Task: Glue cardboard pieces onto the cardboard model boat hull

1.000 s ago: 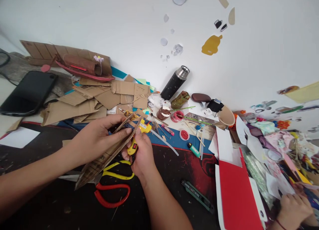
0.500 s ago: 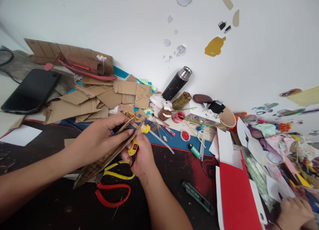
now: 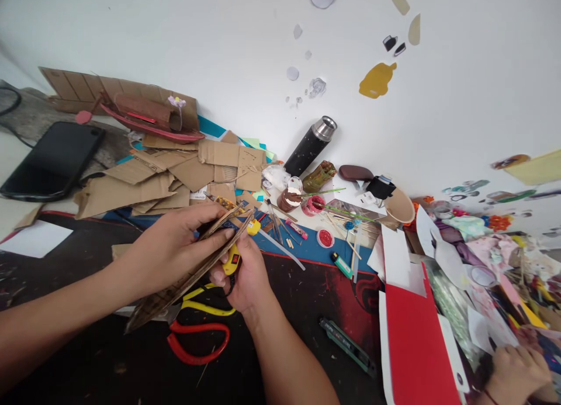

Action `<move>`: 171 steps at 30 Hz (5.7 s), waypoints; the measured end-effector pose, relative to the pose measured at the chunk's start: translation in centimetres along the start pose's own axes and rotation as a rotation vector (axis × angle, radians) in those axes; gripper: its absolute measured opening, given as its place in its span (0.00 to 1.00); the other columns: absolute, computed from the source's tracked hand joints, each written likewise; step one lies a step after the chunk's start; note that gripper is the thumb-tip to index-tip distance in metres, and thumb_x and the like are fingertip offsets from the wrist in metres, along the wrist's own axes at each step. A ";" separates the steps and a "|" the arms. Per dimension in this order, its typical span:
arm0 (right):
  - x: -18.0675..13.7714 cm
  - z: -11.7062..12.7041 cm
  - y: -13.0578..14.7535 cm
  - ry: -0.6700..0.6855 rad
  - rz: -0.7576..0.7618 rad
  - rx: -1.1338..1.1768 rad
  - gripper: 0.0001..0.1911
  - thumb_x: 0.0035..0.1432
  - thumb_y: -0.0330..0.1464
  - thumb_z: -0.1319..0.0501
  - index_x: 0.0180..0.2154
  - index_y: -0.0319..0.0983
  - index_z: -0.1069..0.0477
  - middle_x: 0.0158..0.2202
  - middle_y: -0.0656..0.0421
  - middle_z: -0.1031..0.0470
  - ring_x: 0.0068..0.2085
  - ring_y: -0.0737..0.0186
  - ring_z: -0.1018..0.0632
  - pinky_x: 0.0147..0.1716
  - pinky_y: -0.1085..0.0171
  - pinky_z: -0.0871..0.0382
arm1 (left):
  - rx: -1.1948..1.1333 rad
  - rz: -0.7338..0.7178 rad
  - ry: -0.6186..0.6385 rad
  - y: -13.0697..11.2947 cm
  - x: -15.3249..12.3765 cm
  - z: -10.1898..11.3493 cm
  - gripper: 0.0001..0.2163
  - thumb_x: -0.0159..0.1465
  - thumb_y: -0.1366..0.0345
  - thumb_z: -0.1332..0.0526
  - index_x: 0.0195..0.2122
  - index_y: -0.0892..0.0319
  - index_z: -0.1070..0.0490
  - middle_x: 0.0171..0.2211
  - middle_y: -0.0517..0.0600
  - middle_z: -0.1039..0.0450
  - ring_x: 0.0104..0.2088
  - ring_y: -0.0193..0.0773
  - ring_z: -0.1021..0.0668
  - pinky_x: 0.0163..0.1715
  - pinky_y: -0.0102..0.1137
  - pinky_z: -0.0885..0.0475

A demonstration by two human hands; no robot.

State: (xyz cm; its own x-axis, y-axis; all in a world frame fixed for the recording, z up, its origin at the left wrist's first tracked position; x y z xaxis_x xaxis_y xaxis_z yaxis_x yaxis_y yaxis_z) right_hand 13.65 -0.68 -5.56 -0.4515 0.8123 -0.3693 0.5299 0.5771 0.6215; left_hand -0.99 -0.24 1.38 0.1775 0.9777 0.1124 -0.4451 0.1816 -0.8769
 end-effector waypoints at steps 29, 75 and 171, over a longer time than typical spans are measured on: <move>-0.1 -0.4 0.0 0.005 -0.022 0.080 0.33 0.45 0.55 0.16 0.27 0.39 0.30 0.17 0.69 0.33 0.15 0.74 0.36 0.12 0.75 0.42 | -0.018 -0.011 -0.003 -0.1 -0.1 0.1 0.12 0.71 0.59 0.43 0.30 0.53 0.30 0.29 0.45 0.27 0.32 0.41 0.24 0.36 0.36 0.33; 0.2 0.2 0.5 -0.043 -0.067 0.000 0.33 0.56 0.59 0.24 0.28 0.41 0.33 0.19 0.68 0.34 0.16 0.72 0.35 0.12 0.73 0.47 | -0.004 0.009 -0.012 0.7 0.3 -0.2 0.11 0.71 0.57 0.43 0.34 0.53 0.27 0.31 0.47 0.22 0.35 0.45 0.21 0.36 0.37 0.30; -0.7 -1.1 1.9 -0.190 0.195 -0.043 0.32 0.49 0.55 0.19 0.37 0.39 0.28 0.19 0.72 0.34 0.15 0.73 0.34 0.13 0.73 0.45 | -0.743 0.496 -0.104 3.0 2.5 5.3 0.17 0.52 0.62 0.25 0.43 0.58 0.19 0.26 0.46 0.25 0.27 0.36 0.28 0.28 0.31 0.32</move>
State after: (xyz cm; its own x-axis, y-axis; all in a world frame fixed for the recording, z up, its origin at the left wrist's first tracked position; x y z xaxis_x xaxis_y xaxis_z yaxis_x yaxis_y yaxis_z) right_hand 14.17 -0.20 -3.34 -0.1986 0.9116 -0.3600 0.5613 0.4069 0.7207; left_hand -6.56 3.35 1.50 0.0195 0.9366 -0.3498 0.2400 -0.3440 -0.9078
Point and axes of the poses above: each hand's wrist, its own x-axis towards the middle knuckle, its own z-axis out of the back of the hand, y = z × x, the point moved 1 cm from there along x, towards the middle knuckle
